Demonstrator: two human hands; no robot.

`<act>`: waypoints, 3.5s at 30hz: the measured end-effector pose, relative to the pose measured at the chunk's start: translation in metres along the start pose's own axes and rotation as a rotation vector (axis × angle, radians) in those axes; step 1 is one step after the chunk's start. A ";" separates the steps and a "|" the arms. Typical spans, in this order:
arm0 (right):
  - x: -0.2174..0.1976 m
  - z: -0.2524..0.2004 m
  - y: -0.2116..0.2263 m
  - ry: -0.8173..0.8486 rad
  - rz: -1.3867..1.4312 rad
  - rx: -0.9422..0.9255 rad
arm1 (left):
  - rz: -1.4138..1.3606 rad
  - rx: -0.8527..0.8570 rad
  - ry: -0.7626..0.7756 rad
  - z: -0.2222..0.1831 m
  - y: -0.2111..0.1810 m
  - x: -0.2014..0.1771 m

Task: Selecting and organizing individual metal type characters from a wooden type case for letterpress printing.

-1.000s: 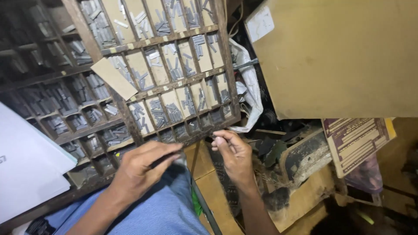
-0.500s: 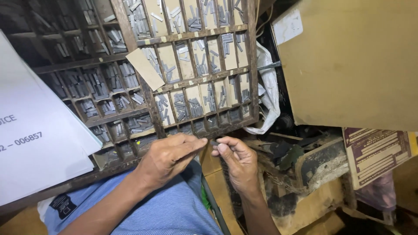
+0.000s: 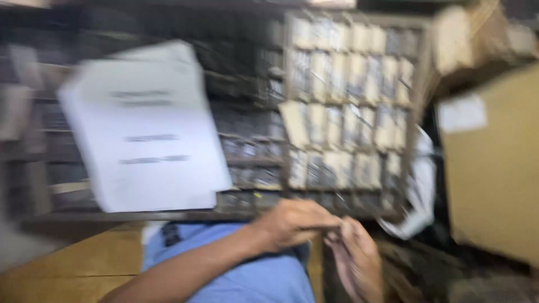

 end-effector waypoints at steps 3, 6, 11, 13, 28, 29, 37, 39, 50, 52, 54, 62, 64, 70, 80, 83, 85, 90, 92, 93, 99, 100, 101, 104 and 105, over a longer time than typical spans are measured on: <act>-0.005 0.023 -0.028 0.128 0.076 0.089 | -0.003 0.019 -0.003 -0.005 0.000 -0.008; -0.028 0.041 -0.060 0.029 0.030 0.268 | 0.003 0.001 0.015 -0.009 0.001 -0.005; -0.008 0.041 -0.067 0.174 0.109 0.303 | 0.053 0.058 0.011 -0.017 0.005 -0.007; -0.013 0.042 -0.075 0.111 0.053 0.282 | 0.084 0.124 -0.005 -0.020 0.002 -0.007; -0.048 0.066 -0.093 -0.038 0.022 0.313 | 0.085 0.135 -0.037 -0.027 0.012 -0.012; -0.036 0.056 -0.085 0.039 -0.062 0.342 | 0.120 0.147 -0.027 -0.027 0.010 -0.012; -0.014 0.026 -0.054 -0.018 -0.079 0.153 | 0.210 0.163 0.000 -0.031 0.015 -0.007; -0.020 0.027 -0.056 -0.091 -0.129 0.187 | 0.203 0.174 -0.024 -0.030 0.007 -0.013; -0.035 0.030 -0.048 -0.095 -0.158 0.065 | 0.175 0.181 0.004 -0.023 0.000 -0.015; -0.040 0.032 -0.045 -0.115 -0.185 0.016 | 0.179 0.196 -0.004 -0.023 0.001 -0.016; -0.045 0.043 -0.049 0.007 -0.152 -0.015 | 0.131 0.214 -0.056 -0.024 0.002 -0.020; 0.030 -0.017 0.015 -0.014 -0.199 -0.372 | 0.114 0.169 -0.097 -0.013 -0.011 -0.034; 0.036 -0.027 0.022 -0.048 -0.208 -0.362 | 0.074 0.162 -0.103 -0.006 -0.019 -0.035; 0.058 -0.040 0.035 0.078 -0.215 -0.439 | 0.061 0.123 -0.134 0.000 -0.016 -0.041; 0.070 -0.047 0.048 0.082 -0.349 -0.463 | 0.080 -0.036 -0.171 -0.001 0.003 -0.039; 0.071 -0.048 0.049 0.075 -0.360 -0.460 | 0.078 -0.051 -0.175 -0.002 0.006 -0.039; 0.070 -0.047 0.047 0.065 -0.377 -0.454 | 0.066 -0.048 -0.178 -0.001 0.005 -0.039; 0.064 -0.043 0.042 0.065 -0.368 -0.471 | 0.079 -0.066 -0.163 -0.001 0.005 -0.040; 0.071 -0.048 0.046 0.092 -0.398 -0.503 | 0.098 -0.050 -0.155 -0.005 0.007 -0.039; 0.076 -0.051 0.049 0.120 -0.427 -0.534 | 0.120 -0.033 -0.147 -0.006 0.007 -0.037; 0.089 -0.059 0.071 0.010 -0.658 -0.702 | 0.204 0.001 -0.093 -0.005 0.001 -0.034; 0.086 -0.059 0.071 -0.014 -0.654 -0.709 | 0.190 0.011 -0.076 -0.004 0.000 -0.031; 0.083 -0.055 0.065 0.005 -0.578 -0.625 | 0.226 0.014 -0.079 -0.004 0.001 -0.030; 0.079 -0.050 0.057 0.027 -0.485 -0.528 | 0.257 0.013 -0.064 0.000 -0.001 -0.027; 0.079 -0.050 0.055 0.040 -0.478 -0.512 | 0.255 0.006 -0.056 0.001 -0.002 -0.027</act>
Point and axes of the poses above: each hand's wrist, its own z-axis towards the middle knuckle, its own x-axis out of the palm, y = z × x, the point moved 10 cm from there along z, towards the middle knuckle, and after that the axes turned 11 degrees about -y, right-handed, at the moved point
